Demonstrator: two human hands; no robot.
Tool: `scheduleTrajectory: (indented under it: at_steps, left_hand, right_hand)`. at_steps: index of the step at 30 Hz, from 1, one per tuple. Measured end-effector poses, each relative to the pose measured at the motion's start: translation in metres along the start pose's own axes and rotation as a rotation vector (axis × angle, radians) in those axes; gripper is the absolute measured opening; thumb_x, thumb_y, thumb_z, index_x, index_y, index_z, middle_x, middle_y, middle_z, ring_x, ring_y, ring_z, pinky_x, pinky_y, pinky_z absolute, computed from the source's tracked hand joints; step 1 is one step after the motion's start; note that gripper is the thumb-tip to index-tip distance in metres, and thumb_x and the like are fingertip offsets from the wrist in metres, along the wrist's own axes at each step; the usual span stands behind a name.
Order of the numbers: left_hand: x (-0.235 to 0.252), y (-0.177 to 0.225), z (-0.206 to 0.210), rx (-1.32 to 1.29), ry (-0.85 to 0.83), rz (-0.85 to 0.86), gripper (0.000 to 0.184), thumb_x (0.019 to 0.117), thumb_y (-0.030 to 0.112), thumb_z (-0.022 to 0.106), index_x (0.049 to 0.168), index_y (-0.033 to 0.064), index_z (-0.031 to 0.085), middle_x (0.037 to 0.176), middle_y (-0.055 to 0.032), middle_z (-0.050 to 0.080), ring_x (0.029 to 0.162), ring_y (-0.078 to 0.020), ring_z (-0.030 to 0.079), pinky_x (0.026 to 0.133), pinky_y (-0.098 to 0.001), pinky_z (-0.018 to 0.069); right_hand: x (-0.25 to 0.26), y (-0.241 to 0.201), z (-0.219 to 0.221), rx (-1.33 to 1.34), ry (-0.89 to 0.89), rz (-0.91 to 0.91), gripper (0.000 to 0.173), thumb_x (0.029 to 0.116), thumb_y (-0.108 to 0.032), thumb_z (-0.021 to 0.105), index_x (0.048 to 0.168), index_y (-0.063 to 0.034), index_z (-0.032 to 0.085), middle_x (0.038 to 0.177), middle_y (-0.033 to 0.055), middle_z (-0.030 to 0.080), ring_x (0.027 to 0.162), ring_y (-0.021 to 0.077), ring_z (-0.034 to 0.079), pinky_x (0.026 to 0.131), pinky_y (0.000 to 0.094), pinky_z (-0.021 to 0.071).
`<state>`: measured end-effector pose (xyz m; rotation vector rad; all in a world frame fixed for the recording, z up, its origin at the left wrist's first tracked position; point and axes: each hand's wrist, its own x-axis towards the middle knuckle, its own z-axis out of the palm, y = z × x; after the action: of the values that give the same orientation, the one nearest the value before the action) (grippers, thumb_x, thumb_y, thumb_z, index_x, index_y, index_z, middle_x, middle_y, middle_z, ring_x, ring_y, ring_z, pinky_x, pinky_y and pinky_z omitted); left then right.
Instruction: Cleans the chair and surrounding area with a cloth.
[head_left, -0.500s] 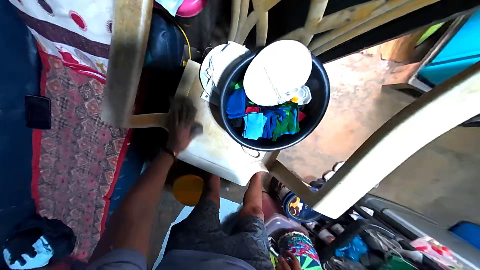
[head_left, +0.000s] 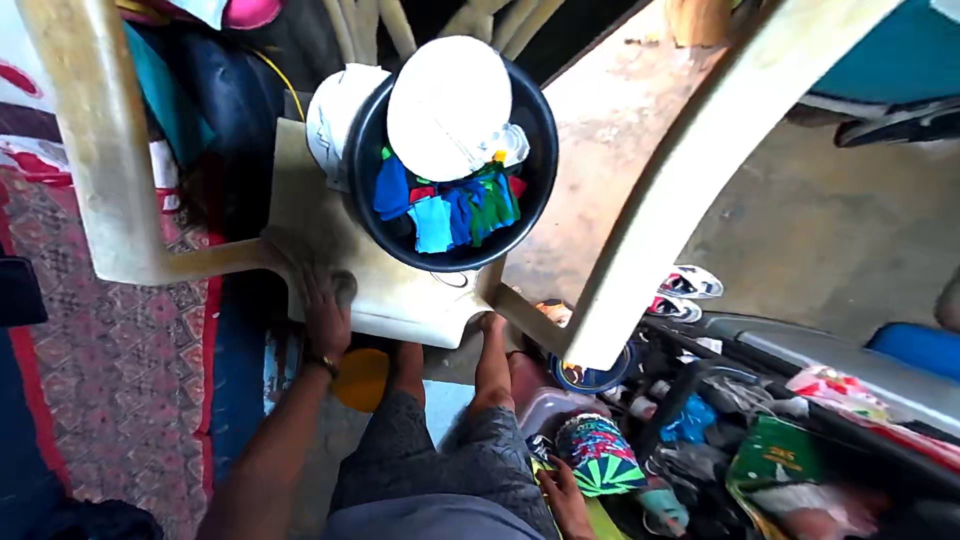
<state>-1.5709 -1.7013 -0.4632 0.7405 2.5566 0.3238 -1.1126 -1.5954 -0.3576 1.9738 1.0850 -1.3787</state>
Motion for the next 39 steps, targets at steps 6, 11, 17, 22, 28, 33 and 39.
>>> scheduleTrajectory:
  at_steps: [6, 11, 17, 22, 28, 33, 39]
  left_hand:
    - [-0.096, 0.107, 0.073, -0.302, -0.04, 0.13, 0.041, 0.0858, -0.009, 0.062, 0.126, -0.0128, 0.065, 0.148, -0.0393, 0.045, 0.138, -0.0593, 0.04, 0.115, -0.0607, 0.0359]
    - [-0.093, 0.182, 0.061, -0.484, -0.06, 0.261, 0.038, 0.0876, -0.002, 0.058, 0.123, -0.0008, 0.072, 0.13, -0.0307, 0.063, 0.12, -0.0447, 0.063, 0.102, -0.0535, 0.0514]
    - [-0.137, 0.297, 0.033, -0.893, -0.549, -0.324, 0.061, 0.0981, 0.009, 0.057, 0.146, -0.0156, 0.029, 0.138, -0.0297, 0.051, 0.125, -0.0234, 0.056, 0.106, -0.0354, 0.0476]
    - [-0.129, 0.32, -0.022, -0.551, -0.294, 0.157, 0.029, 0.0994, 0.013, 0.056, 0.114, -0.0086, 0.069, 0.104, -0.0158, 0.076, 0.094, -0.0148, 0.074, 0.084, -0.0298, 0.0608]
    - [-0.045, 0.351, -0.04, -0.317, 0.261, 0.369, 0.084, 0.0856, 0.045, 0.077, 0.146, 0.0028, 0.037, 0.152, -0.017, 0.041, 0.139, -0.0166, 0.044, 0.109, -0.0336, 0.0429]
    - [-0.027, 0.363, -0.009, -0.242, 0.281, 0.27, 0.102, 0.0782, 0.03, 0.076, 0.145, -0.0209, 0.017, 0.145, -0.0404, 0.036, 0.135, -0.0115, 0.046, 0.111, -0.0203, 0.0374]
    - [-0.033, 0.363, -0.008, -0.347, 0.281, 0.257, 0.099, 0.082, 0.025, 0.076, 0.152, -0.0087, 0.015, 0.146, -0.0248, 0.043, 0.124, -0.005, 0.057, 0.102, -0.0225, 0.0503]
  right_hand:
    - [0.022, 0.008, -0.022, 0.027, -0.033, -0.063, 0.048, 0.1014, -0.002, 0.056, 0.145, 0.0108, 0.042, 0.119, 0.0334, 0.062, 0.1, 0.0362, 0.065, 0.09, 0.0489, 0.0509]
    - [0.046, 0.001, -0.064, 0.226, 0.128, -0.249, 0.039, 0.1025, -0.006, 0.051, 0.137, 0.0138, 0.048, 0.104, 0.0238, 0.065, 0.083, 0.0211, 0.066, 0.076, 0.0387, 0.0565]
    - [0.053, -0.134, -0.066, 0.305, -0.385, -0.942, 0.089, 0.0875, -0.054, 0.07, 0.148, 0.0073, 0.046, 0.158, 0.0289, 0.036, 0.143, 0.0273, 0.044, 0.111, 0.0376, 0.0455]
    - [0.101, -0.172, -0.08, 0.446, -0.246, -0.895, 0.047, 0.0962, -0.018, 0.061, 0.134, 0.0093, 0.057, 0.138, 0.0234, 0.059, 0.128, 0.0204, 0.057, 0.11, 0.0346, 0.0458]
    - [0.151, -0.279, -0.023, 0.095, -0.291, -1.419, 0.034, 0.0956, -0.002, 0.059, 0.127, 0.0058, 0.067, 0.148, 0.028, 0.051, 0.137, 0.0459, 0.049, 0.113, 0.0575, 0.0412]
    - [0.163, -0.332, -0.008, -0.421, -0.546, -1.664, 0.04, 0.0943, 0.004, 0.055, 0.133, 0.0028, 0.065, 0.151, 0.0208, 0.052, 0.142, 0.0484, 0.042, 0.112, 0.0627, 0.0344]
    - [0.168, -0.376, -0.014, -0.277, -0.222, -1.719, 0.026, 0.0913, 0.006, 0.062, 0.114, 0.0024, 0.074, 0.138, 0.0199, 0.063, 0.128, 0.045, 0.057, 0.104, 0.0569, 0.0466]
